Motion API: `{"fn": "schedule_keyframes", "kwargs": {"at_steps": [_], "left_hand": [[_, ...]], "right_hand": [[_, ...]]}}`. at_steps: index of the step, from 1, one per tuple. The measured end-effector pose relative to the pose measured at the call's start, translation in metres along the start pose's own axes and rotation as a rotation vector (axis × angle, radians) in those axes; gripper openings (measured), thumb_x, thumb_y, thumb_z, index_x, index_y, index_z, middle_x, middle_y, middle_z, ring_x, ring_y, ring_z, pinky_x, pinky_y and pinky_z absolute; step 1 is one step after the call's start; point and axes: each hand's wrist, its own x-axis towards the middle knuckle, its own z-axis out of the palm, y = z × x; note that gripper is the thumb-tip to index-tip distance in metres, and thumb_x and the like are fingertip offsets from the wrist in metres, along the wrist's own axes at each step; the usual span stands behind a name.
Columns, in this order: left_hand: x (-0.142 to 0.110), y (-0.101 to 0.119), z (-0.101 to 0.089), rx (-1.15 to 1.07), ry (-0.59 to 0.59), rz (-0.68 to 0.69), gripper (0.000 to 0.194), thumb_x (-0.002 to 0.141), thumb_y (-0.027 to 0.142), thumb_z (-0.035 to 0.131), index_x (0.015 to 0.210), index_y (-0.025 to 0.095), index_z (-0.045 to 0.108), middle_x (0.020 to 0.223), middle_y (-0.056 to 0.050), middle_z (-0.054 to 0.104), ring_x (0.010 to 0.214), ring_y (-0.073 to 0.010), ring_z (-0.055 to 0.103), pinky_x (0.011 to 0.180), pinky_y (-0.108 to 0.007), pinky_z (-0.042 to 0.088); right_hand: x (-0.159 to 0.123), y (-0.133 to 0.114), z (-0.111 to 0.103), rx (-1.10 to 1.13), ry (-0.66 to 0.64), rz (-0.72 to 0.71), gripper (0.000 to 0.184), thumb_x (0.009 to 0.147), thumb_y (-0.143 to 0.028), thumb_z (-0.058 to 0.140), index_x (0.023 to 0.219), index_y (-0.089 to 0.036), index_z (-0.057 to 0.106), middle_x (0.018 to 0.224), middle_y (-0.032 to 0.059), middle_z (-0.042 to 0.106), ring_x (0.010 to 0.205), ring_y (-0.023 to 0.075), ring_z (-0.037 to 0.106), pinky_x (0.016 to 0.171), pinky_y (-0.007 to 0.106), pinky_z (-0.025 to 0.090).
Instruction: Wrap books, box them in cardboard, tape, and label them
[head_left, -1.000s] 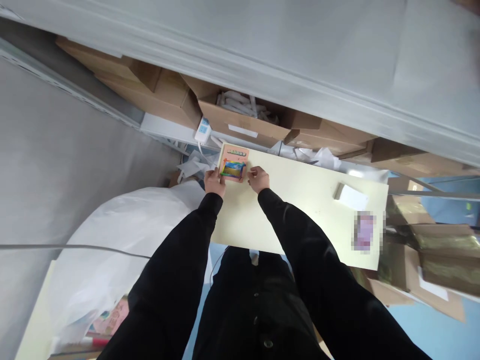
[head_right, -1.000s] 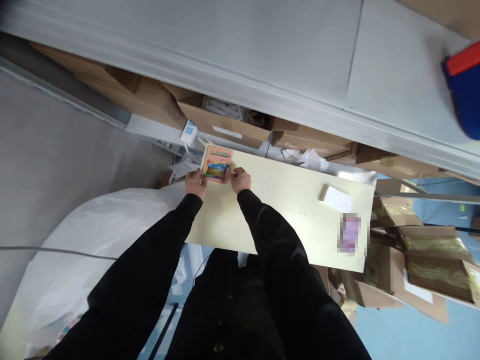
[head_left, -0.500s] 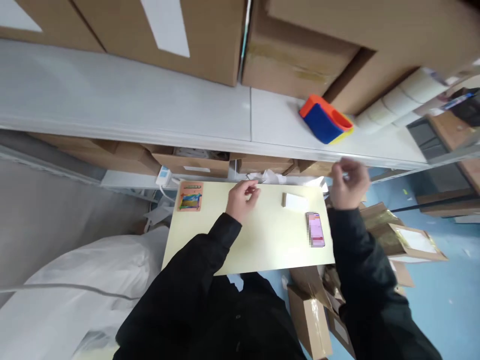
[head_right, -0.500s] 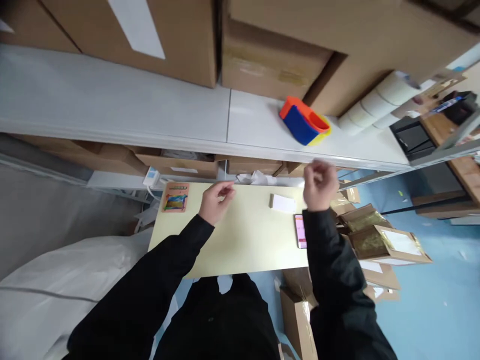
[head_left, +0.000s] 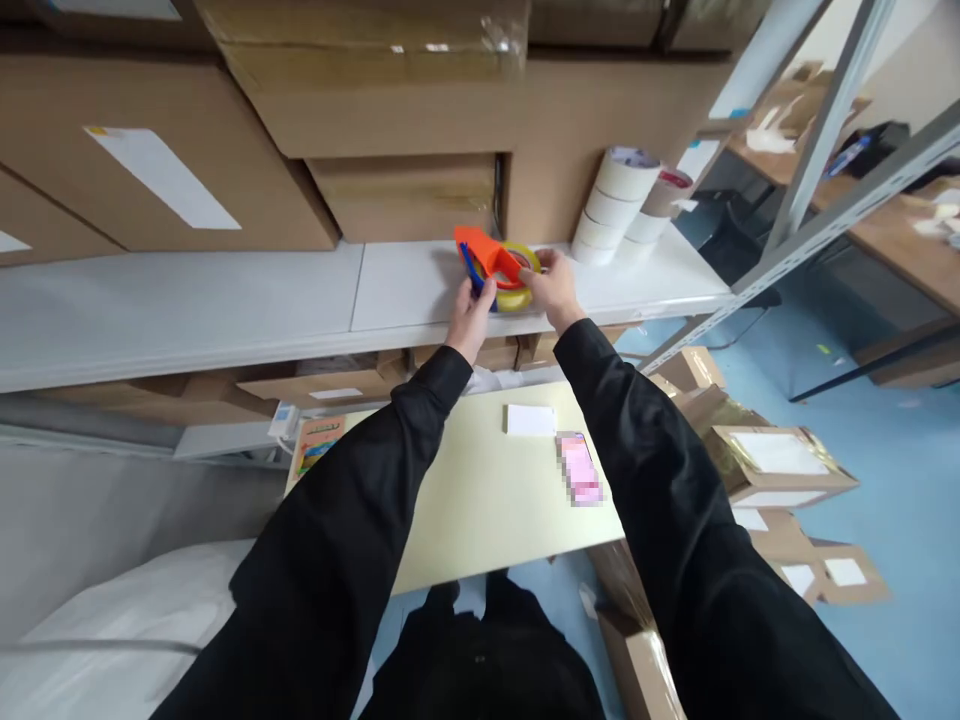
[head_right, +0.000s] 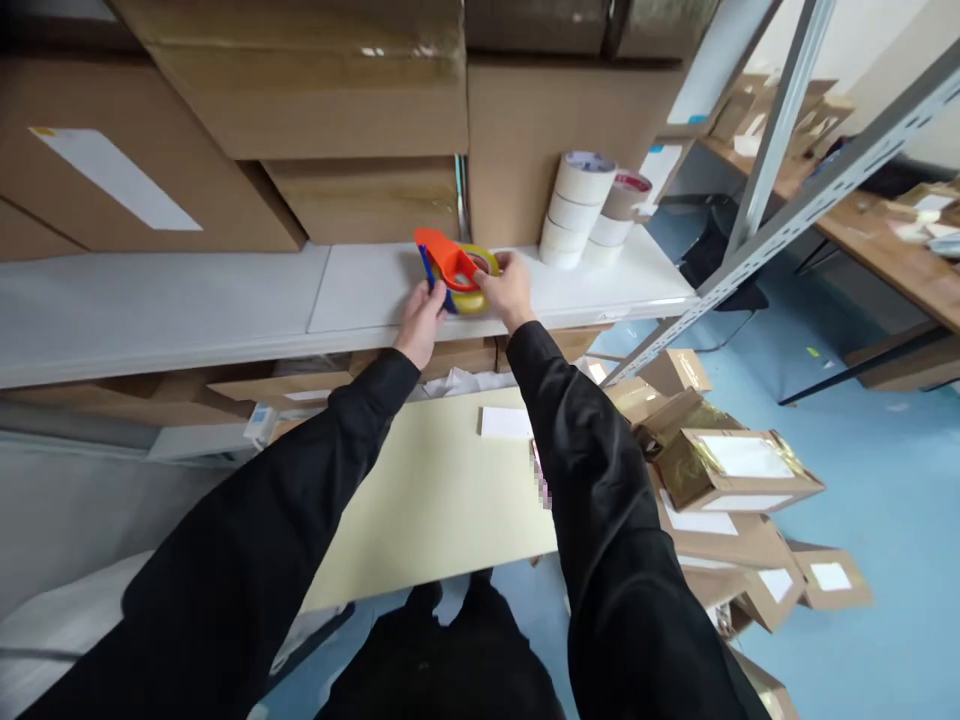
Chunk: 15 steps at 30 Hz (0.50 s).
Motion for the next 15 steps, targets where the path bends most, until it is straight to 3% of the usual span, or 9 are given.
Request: {"fn": "schedule_keyframes", "kwargs": {"at_steps": [3, 7, 11, 15], "left_hand": [[-0.044, 0.007, 0.005, 0.103, 0.142, 0.15, 0.058, 0.08, 0.056, 0.057, 0.122, 0.019, 0.043, 0.128, -0.01, 0.052, 0.122, -0.0213, 0.049, 0.101, -0.04, 0.042], [-0.141, -0.009, 0.012, 0.252, 0.238, 0.148, 0.055, 0.079, 0.045, 0.063, 0.123, 0.022, 0.039, 0.128, -0.01, 0.048, 0.12, -0.0214, 0.049, 0.093, -0.033, 0.048], [-0.233, -0.077, 0.01, 0.304, 0.175, -0.123, 0.048, 0.077, 0.029, 0.063, 0.119, 0.021, 0.042, 0.126, -0.012, 0.05, 0.117, -0.0214, 0.053, 0.087, -0.031, 0.052], [-0.284, -0.159, -0.002, 0.361, 0.128, -0.44, 0.042, 0.071, 0.013, 0.062, 0.111, 0.017, 0.048, 0.114, -0.012, 0.057, 0.105, -0.0193, 0.06, 0.085, -0.032, 0.052]], "right_hand": [[-0.051, -0.024, -0.026, -0.035, -0.013, -0.033, 0.051, 0.085, -0.043, 0.048, 0.125, -0.012, 0.042, 0.116, 0.009, 0.047, 0.111, 0.023, 0.052, 0.092, 0.047, 0.044], [-0.169, -0.048, -0.068, -0.068, -0.058, 0.01, 0.062, 0.081, -0.038, 0.056, 0.136, -0.023, 0.033, 0.124, 0.01, 0.043, 0.115, 0.0271, 0.048, 0.091, 0.049, 0.047], [-0.297, -0.026, -0.074, -0.081, -0.13, 0.266, 0.059, 0.075, -0.03, 0.062, 0.129, -0.022, 0.039, 0.12, 0.0126, 0.047, 0.11, 0.0268, 0.051, 0.089, 0.045, 0.05], [-0.384, 0.023, -0.056, -0.114, -0.22, 0.545, 0.053, 0.071, -0.027, 0.062, 0.119, -0.016, 0.045, 0.115, 0.015, 0.051, 0.103, 0.0268, 0.055, 0.087, 0.044, 0.05]]}}
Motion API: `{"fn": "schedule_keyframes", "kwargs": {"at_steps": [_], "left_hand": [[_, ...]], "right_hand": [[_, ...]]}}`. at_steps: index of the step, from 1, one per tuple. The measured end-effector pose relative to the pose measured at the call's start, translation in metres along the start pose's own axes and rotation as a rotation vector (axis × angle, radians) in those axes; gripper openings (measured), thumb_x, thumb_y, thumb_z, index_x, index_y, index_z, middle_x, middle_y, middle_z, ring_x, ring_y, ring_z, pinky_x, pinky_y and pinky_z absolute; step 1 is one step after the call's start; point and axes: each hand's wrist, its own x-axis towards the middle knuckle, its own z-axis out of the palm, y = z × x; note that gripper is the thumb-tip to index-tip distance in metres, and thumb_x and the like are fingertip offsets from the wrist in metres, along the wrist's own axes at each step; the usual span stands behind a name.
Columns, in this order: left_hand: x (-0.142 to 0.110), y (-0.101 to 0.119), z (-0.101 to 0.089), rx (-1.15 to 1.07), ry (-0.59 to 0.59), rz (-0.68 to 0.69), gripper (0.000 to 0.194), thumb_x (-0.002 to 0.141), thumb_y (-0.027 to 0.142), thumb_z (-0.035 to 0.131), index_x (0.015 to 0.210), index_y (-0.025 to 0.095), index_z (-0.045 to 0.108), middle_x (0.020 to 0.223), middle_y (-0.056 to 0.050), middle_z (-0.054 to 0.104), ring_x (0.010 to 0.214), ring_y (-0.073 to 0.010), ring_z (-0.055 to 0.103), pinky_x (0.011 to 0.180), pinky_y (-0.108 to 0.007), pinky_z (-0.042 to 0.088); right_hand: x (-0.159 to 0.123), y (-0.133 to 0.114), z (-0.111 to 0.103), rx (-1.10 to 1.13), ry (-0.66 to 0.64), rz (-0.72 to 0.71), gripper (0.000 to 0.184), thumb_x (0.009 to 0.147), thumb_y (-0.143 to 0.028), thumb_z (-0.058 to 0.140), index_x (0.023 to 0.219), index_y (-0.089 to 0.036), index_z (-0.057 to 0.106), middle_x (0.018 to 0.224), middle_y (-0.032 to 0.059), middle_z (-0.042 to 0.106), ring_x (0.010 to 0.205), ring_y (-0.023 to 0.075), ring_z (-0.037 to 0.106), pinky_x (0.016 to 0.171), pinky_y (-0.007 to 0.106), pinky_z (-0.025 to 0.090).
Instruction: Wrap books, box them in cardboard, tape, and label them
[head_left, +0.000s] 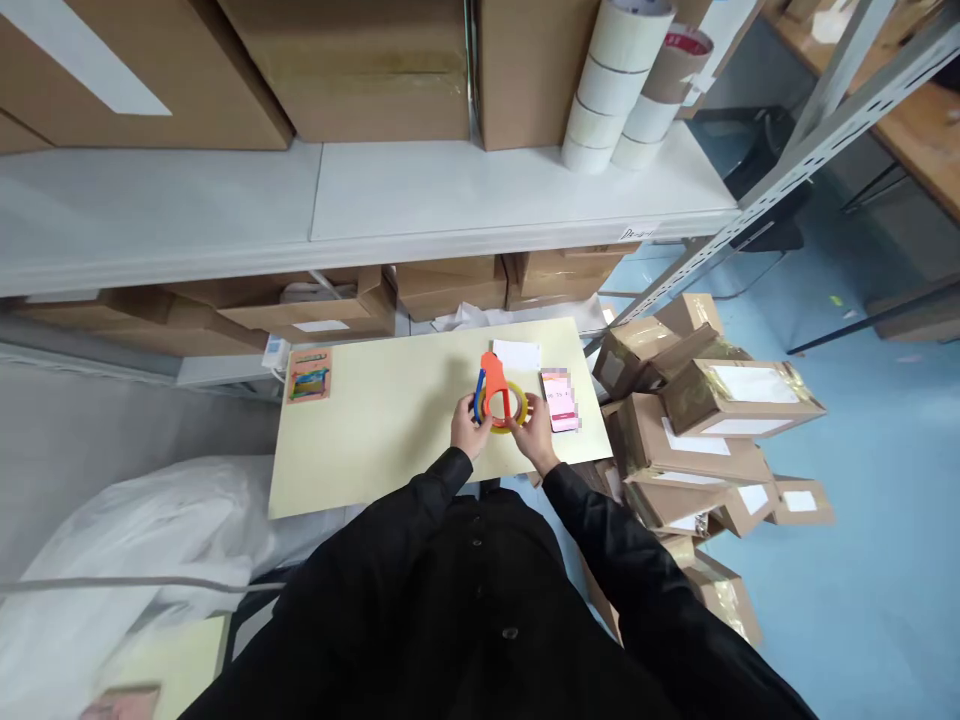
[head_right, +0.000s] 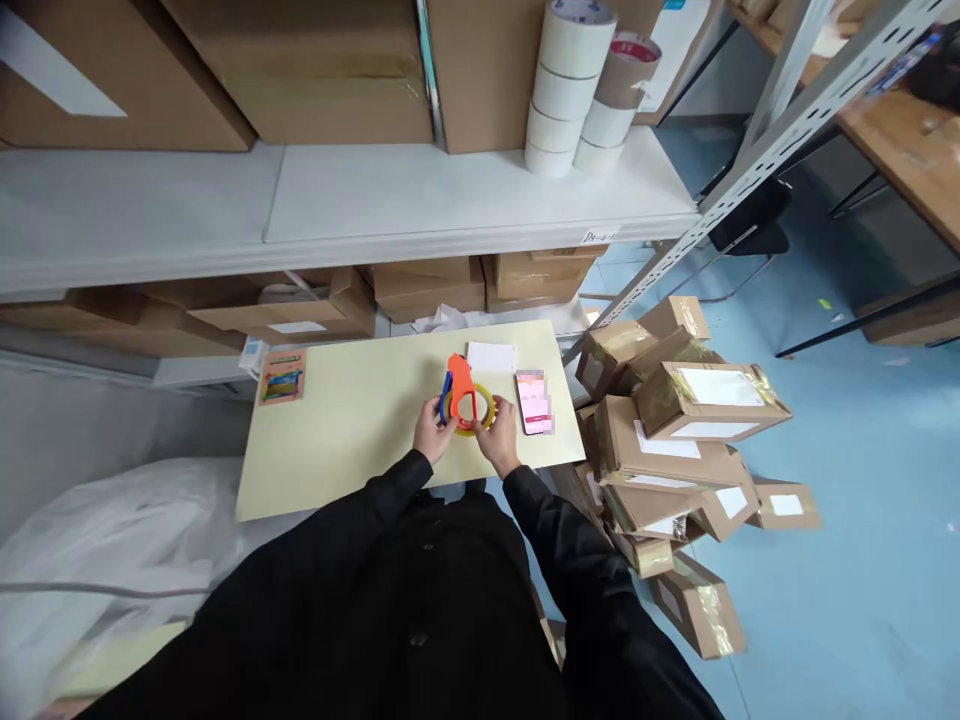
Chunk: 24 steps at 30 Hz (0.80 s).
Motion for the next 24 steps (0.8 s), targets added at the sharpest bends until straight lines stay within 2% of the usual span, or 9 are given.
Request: {"fn": "schedule_keyframes", "kwargs": {"at_steps": [2, 5, 10, 14, 16, 19, 24], "left_hand": [[0.001, -0.03, 0.006, 0.072, -0.004, -0.099, 0.04, 0.068, 0.01, 0.063, 0.105, 0.015, 0.051, 0.109, -0.011, 0.059, 0.1, -0.0188, 0.061, 0.087, -0.033, 0.051], [0.003, -0.052, 0.014, 0.119, -0.008, -0.157, 0.04, 0.063, 0.008, 0.066, 0.101, 0.013, 0.055, 0.106, -0.01, 0.06, 0.097, -0.0191, 0.062, 0.09, -0.035, 0.049], [0.012, -0.057, 0.023, 0.141, -0.058, -0.201, 0.055, 0.057, 0.01, 0.071, 0.111, 0.013, 0.057, 0.116, -0.013, 0.057, 0.1, -0.0206, 0.062, 0.092, -0.034, 0.047], [0.015, -0.059, 0.017, 0.142, -0.067, -0.249, 0.071, 0.053, 0.017, 0.078, 0.12, 0.012, 0.054, 0.124, -0.017, 0.055, 0.115, -0.0273, 0.054, 0.096, -0.037, 0.044], [0.009, -0.058, 0.004, 0.126, -0.057, -0.258, 0.077, 0.054, 0.023, 0.08, 0.125, 0.014, 0.051, 0.131, -0.019, 0.051, 0.123, -0.0302, 0.048, 0.098, -0.039, 0.043], [-0.007, -0.053, -0.027, 0.081, -0.061, -0.214, 0.08, 0.062, 0.032, 0.078, 0.133, 0.019, 0.043, 0.141, -0.018, 0.042, 0.132, -0.0303, 0.039, 0.101, -0.042, 0.04], [-0.041, -0.045, -0.092, 0.124, -0.012, -0.132, 0.076, 0.072, 0.039, 0.069, 0.138, 0.022, 0.035, 0.145, -0.016, 0.038, 0.136, -0.0271, 0.034, 0.105, -0.045, 0.035]], "right_hand": [[-0.008, 0.027, 0.013, -0.037, -0.029, 0.096, 0.052, 0.069, -0.026, 0.062, 0.117, -0.015, 0.047, 0.114, 0.016, 0.051, 0.102, 0.0273, 0.056, 0.088, 0.044, 0.05], [-0.01, 0.05, 0.022, -0.08, -0.051, 0.16, 0.052, 0.068, -0.024, 0.06, 0.118, -0.014, 0.048, 0.114, 0.0172, 0.052, 0.107, 0.0282, 0.055, 0.091, 0.044, 0.048], [-0.001, 0.061, 0.024, -0.1, -0.077, 0.178, 0.058, 0.071, -0.025, 0.058, 0.125, -0.01, 0.044, 0.121, 0.0204, 0.049, 0.115, 0.0302, 0.051, 0.099, 0.047, 0.042], [-0.002, 0.058, 0.022, -0.102, -0.11, 0.178, 0.065, 0.075, -0.032, 0.057, 0.132, -0.007, 0.038, 0.126, 0.023, 0.045, 0.123, 0.0327, 0.045, 0.102, 0.05, 0.039], [-0.008, 0.051, 0.019, -0.113, -0.065, 0.127, 0.067, 0.078, -0.036, 0.055, 0.134, -0.007, 0.034, 0.131, 0.0238, 0.04, 0.128, 0.0332, 0.039, 0.104, 0.051, 0.036], [-0.019, 0.034, 0.015, -0.114, 0.002, -0.069, 0.062, 0.084, -0.038, 0.05, 0.137, -0.012, 0.031, 0.137, 0.0206, 0.035, 0.133, 0.0301, 0.032, 0.107, 0.05, 0.033], [-0.028, -0.004, 0.027, -0.055, -0.124, -0.379, 0.049, 0.087, -0.031, 0.047, 0.133, -0.017, 0.036, 0.13, 0.0166, 0.046, 0.128, 0.0277, 0.039, 0.103, 0.05, 0.038]]}}
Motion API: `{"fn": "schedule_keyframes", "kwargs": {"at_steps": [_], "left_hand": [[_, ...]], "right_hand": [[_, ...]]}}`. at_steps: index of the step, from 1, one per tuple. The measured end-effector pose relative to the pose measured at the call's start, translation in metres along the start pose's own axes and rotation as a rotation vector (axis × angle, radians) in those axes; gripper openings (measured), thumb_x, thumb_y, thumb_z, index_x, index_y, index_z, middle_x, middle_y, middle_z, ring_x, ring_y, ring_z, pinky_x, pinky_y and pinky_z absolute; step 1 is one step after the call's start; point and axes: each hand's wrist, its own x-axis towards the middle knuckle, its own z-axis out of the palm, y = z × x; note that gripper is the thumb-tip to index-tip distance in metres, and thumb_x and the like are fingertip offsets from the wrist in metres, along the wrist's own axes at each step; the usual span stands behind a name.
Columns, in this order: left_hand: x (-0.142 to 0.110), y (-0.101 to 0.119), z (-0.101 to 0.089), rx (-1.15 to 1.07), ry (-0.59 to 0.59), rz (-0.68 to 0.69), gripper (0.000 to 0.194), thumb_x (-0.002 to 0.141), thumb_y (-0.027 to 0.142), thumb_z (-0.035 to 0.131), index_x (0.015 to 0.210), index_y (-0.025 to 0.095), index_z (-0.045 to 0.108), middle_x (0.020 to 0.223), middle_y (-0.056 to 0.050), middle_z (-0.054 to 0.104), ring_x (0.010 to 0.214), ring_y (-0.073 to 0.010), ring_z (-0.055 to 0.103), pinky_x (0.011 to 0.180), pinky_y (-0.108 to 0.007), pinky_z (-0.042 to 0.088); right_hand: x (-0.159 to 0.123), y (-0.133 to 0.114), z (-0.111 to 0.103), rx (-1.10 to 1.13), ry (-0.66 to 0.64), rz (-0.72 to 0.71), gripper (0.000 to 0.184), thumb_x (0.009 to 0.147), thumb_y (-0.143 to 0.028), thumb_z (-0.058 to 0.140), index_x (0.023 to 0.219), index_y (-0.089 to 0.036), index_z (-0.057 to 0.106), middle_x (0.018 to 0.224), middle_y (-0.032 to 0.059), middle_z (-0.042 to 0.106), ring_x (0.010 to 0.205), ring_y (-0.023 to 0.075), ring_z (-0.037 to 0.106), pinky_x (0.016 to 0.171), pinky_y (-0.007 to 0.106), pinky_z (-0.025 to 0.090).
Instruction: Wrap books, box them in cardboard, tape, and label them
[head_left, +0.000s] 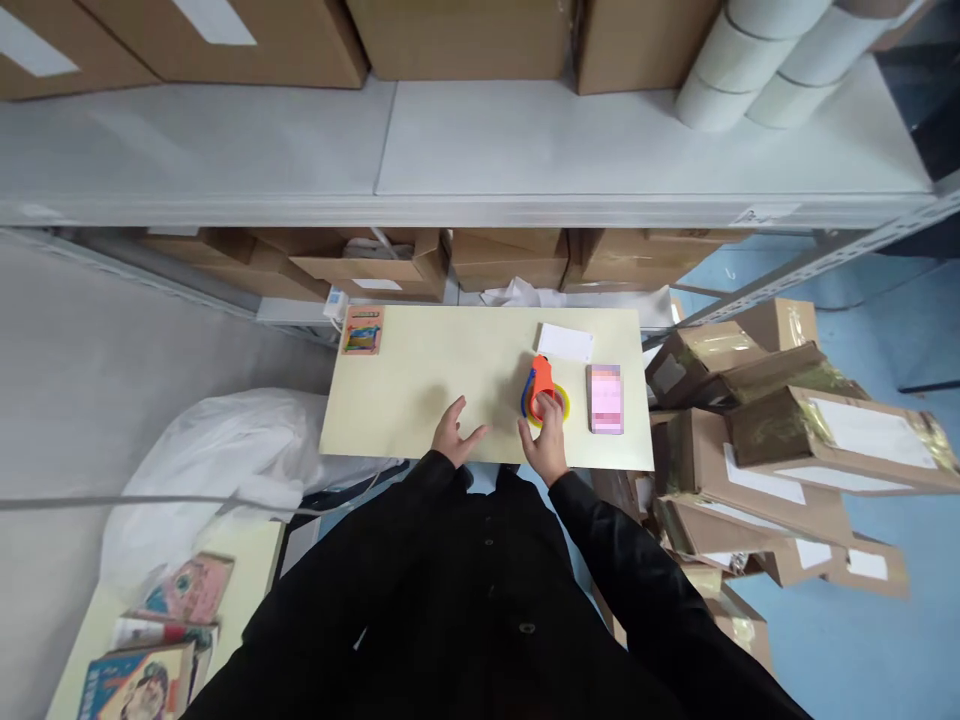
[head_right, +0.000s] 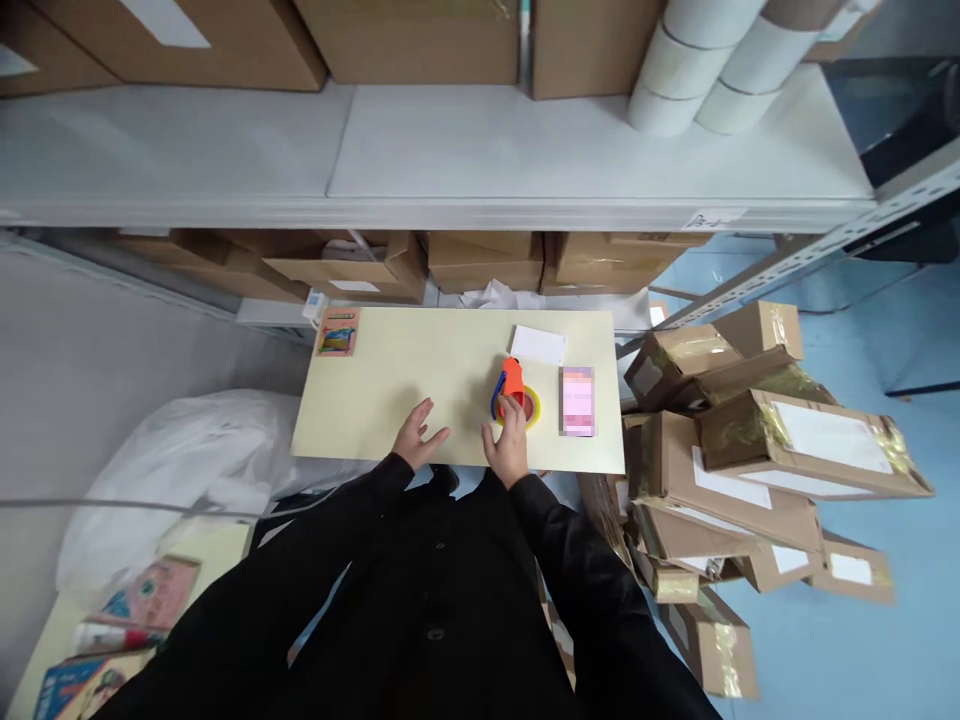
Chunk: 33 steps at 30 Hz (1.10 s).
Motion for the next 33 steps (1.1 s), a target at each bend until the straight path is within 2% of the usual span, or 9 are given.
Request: {"fn": "schedule_keyframes", "kwargs": {"at_steps": [6, 11, 15, 19, 21, 23, 26, 29, 33], "left_hand": [[-0.036, -0.023, -0.061, 0.16, 0.291, -0.009, 0.069, 0.075, 0.037, 0.064, 0.136, 0.022, 0.037, 0.141, -0.013, 0.042, 0.131, -0.0274, 0.04, 0.101, -0.046, 0.041], [-0.063, -0.054, -0.127, 0.17, 0.602, -0.117, 0.058, 0.077, 0.033, 0.061, 0.129, 0.016, 0.043, 0.131, -0.017, 0.049, 0.123, -0.0297, 0.048, 0.095, -0.045, 0.046], [-0.099, -0.101, -0.188, 0.194, 0.827, -0.15, 0.053, 0.074, 0.03, 0.063, 0.122, 0.014, 0.047, 0.122, -0.017, 0.054, 0.121, -0.0309, 0.049, 0.102, -0.048, 0.04], [-0.133, -0.162, -0.246, 0.237, 0.932, -0.232, 0.055, 0.073, 0.03, 0.062, 0.123, 0.011, 0.047, 0.124, -0.02, 0.053, 0.123, -0.0313, 0.047, 0.103, -0.048, 0.04], [-0.142, -0.185, -0.274, 0.306, 0.869, -0.249, 0.055, 0.077, 0.029, 0.057, 0.127, 0.011, 0.046, 0.13, -0.02, 0.051, 0.128, -0.03, 0.043, 0.105, -0.046, 0.038], [-0.142, -0.199, -0.302, 0.435, 0.712, -0.232, 0.055, 0.08, 0.025, 0.051, 0.133, 0.013, 0.043, 0.14, -0.016, 0.044, 0.136, -0.0286, 0.033, 0.109, -0.045, 0.034], [-0.13, -0.206, -0.339, 0.662, 0.417, -0.2, 0.059, 0.081, 0.017, 0.045, 0.14, 0.017, 0.037, 0.15, -0.01, 0.032, 0.142, -0.0283, 0.019, 0.114, -0.05, 0.02], [-0.115, -0.211, -0.366, 0.802, 0.234, -0.23, 0.064, 0.079, 0.013, 0.042, 0.143, 0.014, 0.033, 0.153, -0.008, 0.026, 0.143, -0.0293, 0.013, 0.115, -0.055, 0.01], [-0.105, -0.22, -0.383, 0.86, 0.151, -0.286, 0.066, 0.081, 0.015, 0.04, 0.146, 0.012, 0.025, 0.155, -0.009, 0.02, 0.143, -0.03, 0.008, 0.113, -0.056, 0.01]], "right_hand": [[0.014, -0.04, 0.046, 0.125, -0.27, -0.138, 0.039, 0.087, -0.025, 0.045, 0.124, -0.017, 0.044, 0.11, 0.0129, 0.058, 0.094, 0.0216, 0.061, 0.085, 0.042, 0.051], [0.016, -0.096, 0.112, 0.115, -0.642, -0.237, 0.032, 0.086, -0.023, 0.045, 0.117, -0.019, 0.051, 0.094, 0.0062, 0.064, 0.071, 0.0153, 0.062, 0.071, 0.031, 0.052], [-0.003, -0.157, 0.181, 0.001, -0.917, -0.425, 0.025, 0.084, -0.02, 0.048, 0.106, -0.019, 0.059, 0.094, 0.0063, 0.066, 0.081, 0.017, 0.062, 0.079, 0.032, 0.05], [-0.035, -0.214, 0.26, -0.082, -0.975, -0.462, 0.038, 0.076, -0.027, 0.062, 0.112, -0.015, 0.058, 0.113, 0.0131, 0.06, 0.112, 0.0245, 0.054, 0.097, 0.036, 0.042], [-0.051, -0.235, 0.299, -0.131, -0.987, -0.383, 0.056, 0.071, -0.031, 0.069, 0.122, -0.014, 0.052, 0.122, 0.0152, 0.056, 0.119, 0.0262, 0.05, 0.098, 0.037, 0.041], [-0.063, -0.252, 0.332, -0.228, -1.006, -0.271, 0.061, 0.071, -0.031, 0.069, 0.126, -0.014, 0.048, 0.121, 0.0141, 0.058, 0.115, 0.0252, 0.053, 0.095, 0.036, 0.043], [-0.073, -0.266, 0.36, -0.367, -1.011, -0.156, 0.033, 0.079, -0.025, 0.058, 0.112, -0.019, 0.057, 0.105, 0.0093, 0.067, 0.098, 0.0223, 0.061, 0.084, 0.033, 0.046], [-0.07, -0.272, 0.358, -0.402, -0.977, -0.137, 0.016, 0.082, -0.024, 0.051, 0.093, -0.021, 0.063, 0.093, 0.007, 0.068, 0.089, 0.0221, 0.062, 0.078, 0.031, 0.045], [-0.05, -0.267, 0.321, -0.274, -0.9, -0.166, 0.013, 0.08, -0.025, 0.052, 0.082, -0.021, 0.063, 0.079, 0.0031, 0.066, 0.073, 0.0178, 0.059, 0.07, 0.028, 0.043]]}}
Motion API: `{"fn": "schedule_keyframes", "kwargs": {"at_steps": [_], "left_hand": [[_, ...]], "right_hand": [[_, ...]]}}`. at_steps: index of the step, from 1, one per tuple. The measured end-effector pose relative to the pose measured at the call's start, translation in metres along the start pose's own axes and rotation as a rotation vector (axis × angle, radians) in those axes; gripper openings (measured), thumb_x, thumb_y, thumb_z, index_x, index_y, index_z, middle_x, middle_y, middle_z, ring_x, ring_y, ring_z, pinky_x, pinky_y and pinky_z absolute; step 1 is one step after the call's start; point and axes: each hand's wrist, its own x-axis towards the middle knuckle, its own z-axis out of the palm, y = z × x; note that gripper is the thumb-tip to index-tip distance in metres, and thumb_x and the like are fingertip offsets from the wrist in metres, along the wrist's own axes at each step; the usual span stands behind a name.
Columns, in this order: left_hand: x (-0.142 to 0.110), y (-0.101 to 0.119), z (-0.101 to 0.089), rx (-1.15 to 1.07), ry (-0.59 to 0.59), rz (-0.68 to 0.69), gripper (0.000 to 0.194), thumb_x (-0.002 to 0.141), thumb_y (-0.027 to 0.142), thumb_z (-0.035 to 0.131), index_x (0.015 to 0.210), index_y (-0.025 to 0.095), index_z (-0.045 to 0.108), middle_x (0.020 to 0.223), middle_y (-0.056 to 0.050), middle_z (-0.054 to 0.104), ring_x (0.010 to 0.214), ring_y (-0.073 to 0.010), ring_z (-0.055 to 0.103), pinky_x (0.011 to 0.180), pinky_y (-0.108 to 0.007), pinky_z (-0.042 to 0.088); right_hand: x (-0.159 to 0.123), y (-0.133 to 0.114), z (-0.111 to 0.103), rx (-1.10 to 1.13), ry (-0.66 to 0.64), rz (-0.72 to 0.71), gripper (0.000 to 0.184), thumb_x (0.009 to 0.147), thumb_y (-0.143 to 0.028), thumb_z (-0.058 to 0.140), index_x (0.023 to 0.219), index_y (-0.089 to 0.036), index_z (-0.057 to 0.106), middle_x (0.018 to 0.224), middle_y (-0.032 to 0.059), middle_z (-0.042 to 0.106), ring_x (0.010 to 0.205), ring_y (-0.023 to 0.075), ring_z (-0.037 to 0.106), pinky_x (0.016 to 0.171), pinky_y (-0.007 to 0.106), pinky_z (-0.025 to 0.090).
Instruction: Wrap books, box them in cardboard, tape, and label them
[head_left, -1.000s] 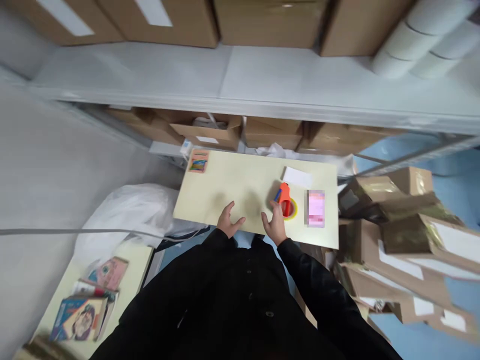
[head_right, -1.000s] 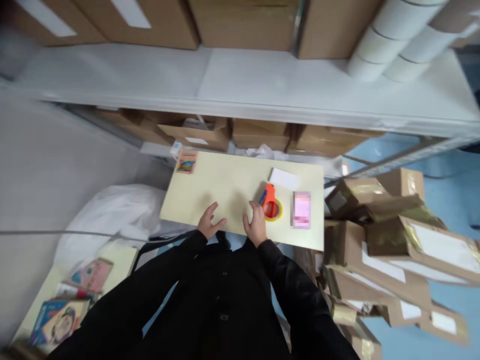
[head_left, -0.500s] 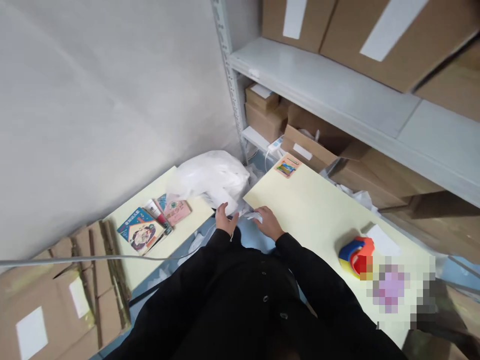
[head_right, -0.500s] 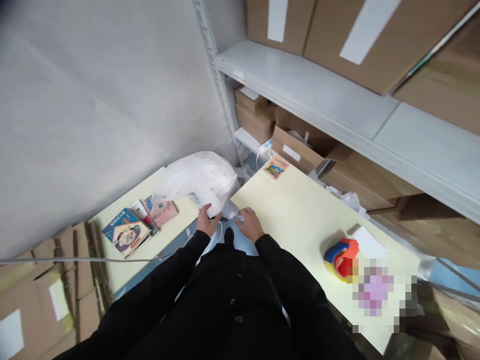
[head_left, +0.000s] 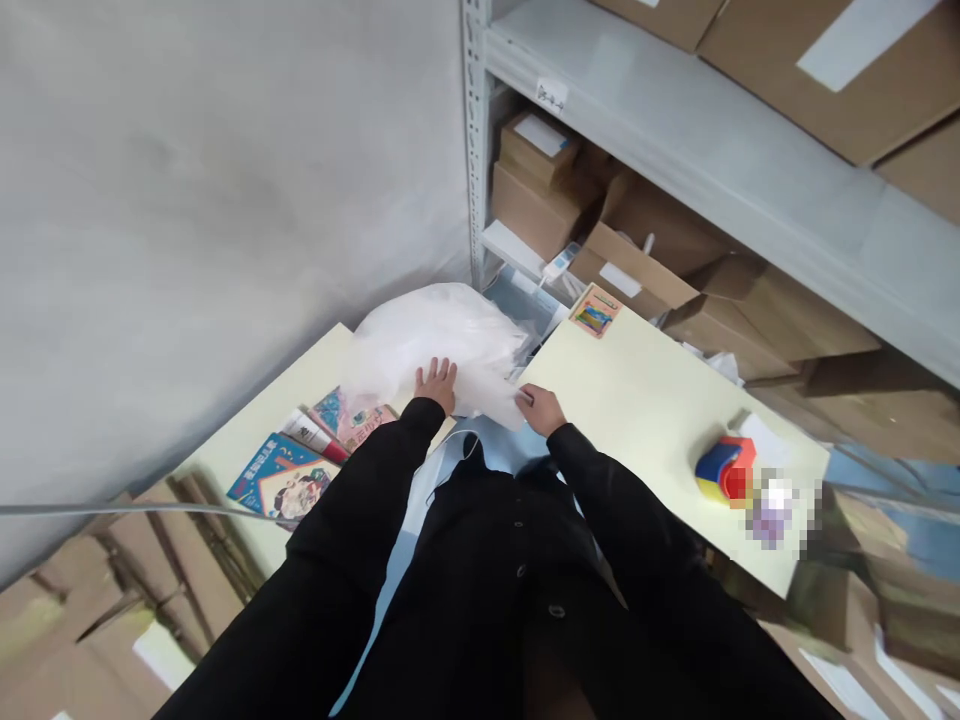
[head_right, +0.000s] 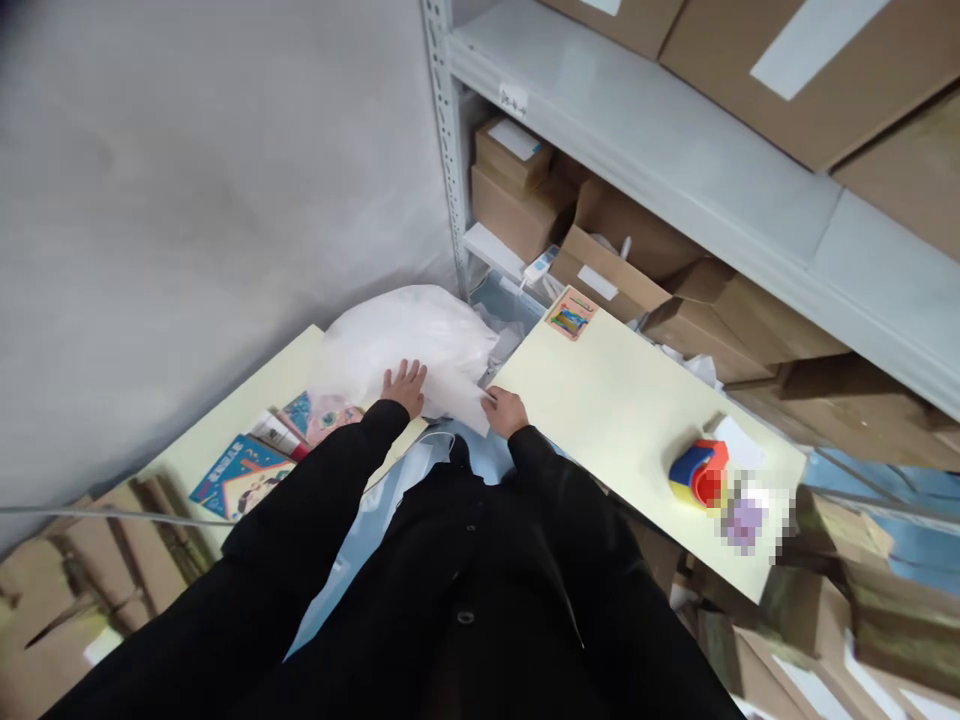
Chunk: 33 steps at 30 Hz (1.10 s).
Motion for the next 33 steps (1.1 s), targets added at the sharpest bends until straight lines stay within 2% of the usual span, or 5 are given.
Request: {"fn": "schedule_keyframes", "kwargs": {"at_steps": [6, 13, 22, 28, 33], "left_hand": [[0.003, 0.025, 0.0, 0.011, 0.025, 0.115, 0.099, 0.069, 0.044, 0.066, 0.148, 0.012, 0.015, 0.155, -0.017, 0.008, 0.143, -0.0366, 0.001, 0.111, -0.06, 0.006], [0.025, 0.091, -0.003, -0.201, 0.106, 0.261, 0.041, 0.083, 0.013, 0.04, 0.117, 0.023, 0.059, 0.121, -0.005, 0.064, 0.117, -0.0212, 0.055, 0.114, -0.05, 0.014], [0.08, 0.174, -0.029, -0.198, 0.128, 0.294, 0.033, 0.08, 0.015, 0.044, 0.107, 0.018, 0.064, 0.102, -0.005, 0.07, 0.093, -0.0187, 0.065, 0.088, -0.028, 0.048], [0.111, 0.232, -0.012, -0.058, 0.062, 0.291, 0.024, 0.083, 0.019, 0.044, 0.092, 0.019, 0.066, 0.096, -0.009, 0.068, 0.096, -0.0224, 0.061, 0.087, -0.031, 0.046], [0.12, 0.248, 0.0, 0.023, 0.009, 0.256, 0.025, 0.084, 0.018, 0.043, 0.093, 0.019, 0.066, 0.096, -0.009, 0.066, 0.097, -0.0224, 0.06, 0.087, -0.031, 0.045]], "right_hand": [[-0.044, 0.056, -0.072, 0.396, 0.195, 0.047, 0.022, 0.076, -0.04, 0.058, 0.079, -0.019, 0.062, 0.063, -0.0011, 0.057, 0.056, 0.0126, 0.048, 0.056, 0.026, 0.039], [-0.1, 0.131, -0.126, 0.856, 0.383, 0.301, 0.043, 0.061, -0.053, 0.069, 0.084, -0.019, 0.058, 0.065, -0.0026, 0.057, 0.057, 0.0113, 0.052, 0.056, 0.025, 0.042], [-0.137, 0.241, -0.138, 0.432, 0.595, 0.663, 0.063, 0.081, -0.06, 0.041, 0.125, -0.015, 0.047, 0.093, 0.0128, 0.061, 0.082, 0.0249, 0.061, 0.074, 0.039, 0.049], [-0.155, 0.25, -0.118, -0.091, 0.524, 0.348, 0.081, 0.076, -0.058, 0.055, 0.14, -0.012, 0.034, 0.139, 0.0227, 0.037, 0.125, 0.0382, 0.037, 0.102, 0.055, 0.03], [-0.144, 0.242, -0.112, -0.264, 0.26, -0.066, 0.045, 0.086, -0.026, 0.052, 0.131, -0.019, 0.049, 0.13, 0.0144, 0.052, 0.121, 0.0293, 0.044, 0.11, 0.053, 0.018]]}}
